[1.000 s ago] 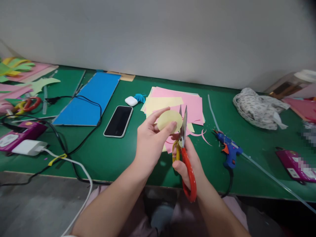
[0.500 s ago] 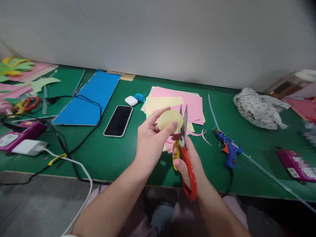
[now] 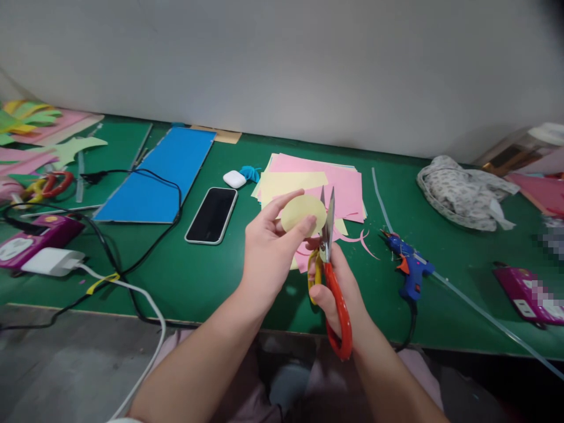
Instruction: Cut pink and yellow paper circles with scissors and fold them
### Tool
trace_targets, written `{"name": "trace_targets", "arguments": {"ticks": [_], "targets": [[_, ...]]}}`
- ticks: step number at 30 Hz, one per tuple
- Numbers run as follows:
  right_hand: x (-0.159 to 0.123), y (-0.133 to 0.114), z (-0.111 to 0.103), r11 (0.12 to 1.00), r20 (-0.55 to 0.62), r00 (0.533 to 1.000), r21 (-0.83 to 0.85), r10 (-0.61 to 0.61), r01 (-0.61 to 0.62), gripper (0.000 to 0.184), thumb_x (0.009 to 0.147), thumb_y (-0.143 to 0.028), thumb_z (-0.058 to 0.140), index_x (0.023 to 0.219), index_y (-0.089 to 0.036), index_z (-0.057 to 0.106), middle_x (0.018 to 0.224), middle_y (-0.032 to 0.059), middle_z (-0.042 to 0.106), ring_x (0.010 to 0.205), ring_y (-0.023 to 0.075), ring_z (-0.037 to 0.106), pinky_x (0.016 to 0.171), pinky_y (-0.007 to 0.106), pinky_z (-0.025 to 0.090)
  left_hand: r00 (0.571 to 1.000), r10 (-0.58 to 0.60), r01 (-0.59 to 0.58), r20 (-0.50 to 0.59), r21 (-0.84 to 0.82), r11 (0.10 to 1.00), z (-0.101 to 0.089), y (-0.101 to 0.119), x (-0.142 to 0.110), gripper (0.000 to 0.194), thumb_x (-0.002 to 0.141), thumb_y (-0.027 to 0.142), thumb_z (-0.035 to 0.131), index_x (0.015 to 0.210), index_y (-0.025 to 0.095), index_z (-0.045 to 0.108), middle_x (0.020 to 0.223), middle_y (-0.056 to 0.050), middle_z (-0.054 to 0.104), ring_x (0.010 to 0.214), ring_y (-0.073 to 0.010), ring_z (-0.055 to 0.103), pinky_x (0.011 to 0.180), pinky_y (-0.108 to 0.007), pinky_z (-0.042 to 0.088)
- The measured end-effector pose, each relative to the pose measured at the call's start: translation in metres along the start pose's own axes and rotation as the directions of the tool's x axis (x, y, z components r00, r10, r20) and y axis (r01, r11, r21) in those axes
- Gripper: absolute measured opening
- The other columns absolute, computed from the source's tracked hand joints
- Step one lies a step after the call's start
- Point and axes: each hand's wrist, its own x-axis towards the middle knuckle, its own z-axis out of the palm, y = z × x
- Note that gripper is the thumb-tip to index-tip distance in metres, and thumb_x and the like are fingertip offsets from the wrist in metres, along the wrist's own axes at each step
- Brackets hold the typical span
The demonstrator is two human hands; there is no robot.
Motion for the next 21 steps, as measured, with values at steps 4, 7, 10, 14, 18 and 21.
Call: {"name": "trace_targets", "arguments": {"ticks": [4, 7, 10, 14, 18, 21], "targets": [[-0.0005, -0.0002, 0.0003, 1.000, -0.007, 1.000, -0.020, -0.003, 0.003, 0.076, 0.077, -0.081, 0.058, 0.126, -0.023, 0.053, 0.089, 0.0043, 0.051, 0.074, 0.0189, 0.049, 0.061, 0.033, 0.046, 1.000, 0.002, -0.002, 0.000, 0.027, 1.000, 0.0006, 0.0008, -0.0002, 0.041, 0.075, 0.029, 0.082, 0.114, 0.023, 0.072, 0.091, -0.003, 0.078, 0.076, -0.0176, 0.073, 0.064, -0.026, 0.062], [-0.0008, 0.0008, 0.0004, 0.999, -0.007, 1.000, -0.032, -0.007, 0.007, 0.076, 0.078, -0.081, 0.056, 0.126, -0.023, 0.053, 0.088, 0.0045, 0.052, 0.074, 0.0193, 0.050, 0.060, 0.033, 0.047, 1.000, 0.007, -0.006, -0.007, 0.046, 0.999, 0.0013, 0.0014, -0.0004, 0.041, 0.075, 0.029, 0.081, 0.115, 0.022, 0.072, 0.092, -0.003, 0.078, 0.078, -0.0183, 0.074, 0.065, -0.027, 0.062], [-0.0010, 0.0014, 0.0004, 0.999, -0.008, 1.000, -0.033, -0.012, 0.012, 0.074, 0.080, -0.080, 0.056, 0.126, -0.023, 0.053, 0.087, 0.0045, 0.053, 0.073, 0.0192, 0.051, 0.058, 0.032, 0.047, 1.000, 0.008, -0.008, -0.012, 0.041, 0.999, 0.0017, 0.0016, -0.0005, 0.042, 0.074, 0.028, 0.081, 0.115, 0.022, 0.072, 0.092, -0.003, 0.078, 0.078, -0.0181, 0.073, 0.065, -0.027, 0.062], [-0.0012, 0.0012, 0.0003, 1.000, 0.000, 1.000, -0.019, -0.001, 0.001, 0.072, 0.080, -0.079, 0.057, 0.126, -0.023, 0.052, 0.087, 0.0046, 0.053, 0.072, 0.0192, 0.051, 0.057, 0.032, 0.047, 1.000, -0.004, 0.004, -0.017, 0.021, 1.000, 0.0019, 0.0016, -0.0004, 0.042, 0.073, 0.028, 0.082, 0.113, 0.022, 0.073, 0.090, -0.002, 0.078, 0.077, -0.0173, 0.073, 0.065, -0.026, 0.062], [-0.0013, 0.0013, 0.0007, 1.000, -0.002, 1.000, -0.001, 0.007, -0.007, 0.070, 0.081, -0.078, 0.058, 0.124, -0.023, 0.052, 0.086, 0.0045, 0.053, 0.072, 0.0192, 0.051, 0.057, 0.031, 0.047, 1.000, -0.004, 0.004, -0.013, 0.002, 1.000, 0.0018, 0.0015, -0.0002, 0.041, 0.072, 0.029, 0.083, 0.111, 0.023, 0.073, 0.090, -0.002, 0.078, 0.076, -0.0163, 0.073, 0.064, -0.024, 0.062], [-0.0012, 0.0019, 0.0008, 1.000, -0.002, 1.000, -0.004, 0.005, -0.005, 0.069, 0.082, -0.077, 0.057, 0.125, -0.023, 0.052, 0.087, 0.0051, 0.054, 0.073, 0.0194, 0.052, 0.056, 0.031, 0.047, 1.000, -0.003, 0.003, -0.011, -0.006, 1.000, 0.0012, 0.0013, 0.0002, 0.040, 0.072, 0.027, 0.083, 0.110, 0.023, 0.074, 0.090, -0.001, 0.078, 0.075, -0.0156, 0.073, 0.064, -0.024, 0.061]]}}
